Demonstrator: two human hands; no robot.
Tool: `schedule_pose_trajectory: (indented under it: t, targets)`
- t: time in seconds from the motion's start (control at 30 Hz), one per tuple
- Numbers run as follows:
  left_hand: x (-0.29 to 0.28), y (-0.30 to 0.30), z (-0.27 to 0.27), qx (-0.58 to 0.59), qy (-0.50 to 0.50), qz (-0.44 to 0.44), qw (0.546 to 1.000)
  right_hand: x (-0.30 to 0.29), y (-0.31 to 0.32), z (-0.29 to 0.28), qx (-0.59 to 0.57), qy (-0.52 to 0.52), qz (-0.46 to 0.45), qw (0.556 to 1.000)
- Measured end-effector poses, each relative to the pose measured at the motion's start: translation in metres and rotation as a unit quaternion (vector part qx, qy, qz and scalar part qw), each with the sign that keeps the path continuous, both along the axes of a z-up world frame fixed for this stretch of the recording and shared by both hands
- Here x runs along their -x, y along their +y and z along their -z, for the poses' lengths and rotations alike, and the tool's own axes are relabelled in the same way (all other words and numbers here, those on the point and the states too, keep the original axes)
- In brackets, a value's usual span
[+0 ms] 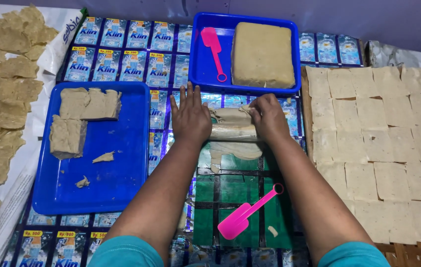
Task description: Rolling and cutting dough into thin square sheets for food preparation.
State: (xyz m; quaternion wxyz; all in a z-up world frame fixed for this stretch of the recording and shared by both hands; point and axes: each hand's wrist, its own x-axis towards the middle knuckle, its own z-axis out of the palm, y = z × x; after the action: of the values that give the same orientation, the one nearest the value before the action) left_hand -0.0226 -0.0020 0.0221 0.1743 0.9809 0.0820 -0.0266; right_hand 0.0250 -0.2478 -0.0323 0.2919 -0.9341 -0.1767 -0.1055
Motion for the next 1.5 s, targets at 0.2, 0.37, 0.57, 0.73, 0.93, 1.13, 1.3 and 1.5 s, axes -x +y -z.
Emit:
schedule_pose_trajectory:
  t: [0.2, 0.37, 0.57, 0.73, 0.93, 1.13, 1.3, 1.5]
  targets:
    - [-0.001, -0.001, -0.005, -0.005, 0.007, -0.004, 1.000, -0.006, -0.008, 0.007, -0.072, 0.082, 0.083, 0.991]
    - [-0.001, -0.001, -0.006, -0.004, 0.015, -0.004, 1.000, -0.007, -0.017, 0.004, -0.135, 0.093, 0.118, 0.979]
    - [-0.001, -0.001, -0.007, 0.001, 0.011, -0.004, 1.000, 0.000, -0.021, -0.013, -0.381, 0.109, 0.201, 0.896]
    - [-0.002, -0.001, -0.007, 0.000, 0.011, -0.005, 1.000, 0.032, -0.010, -0.058, -0.491, 0.100, 0.180, 0.846]
    - [-0.002, -0.001, -0.005, 0.001, 0.008, -0.006, 1.000, 0.089, 0.019, -0.066, -0.473, 0.236, 0.033, 0.848]
    - [-0.001, -0.001, -0.006, -0.003, 0.007, -0.005, 1.000, 0.125, 0.033, -0.014, -0.049, 0.100, 0.005, 0.994]
    - [0.000, 0.000, -0.003, 0.015, -0.012, -0.004, 1.000, 0.113, 0.022, -0.057, 0.160, -0.025, 0.003, 0.987]
    - [-0.008, 0.004, 0.010, 0.019, 0.001, 0.005, 1.000, 0.067, -0.012, -0.050, 0.259, 0.096, -0.046, 0.960]
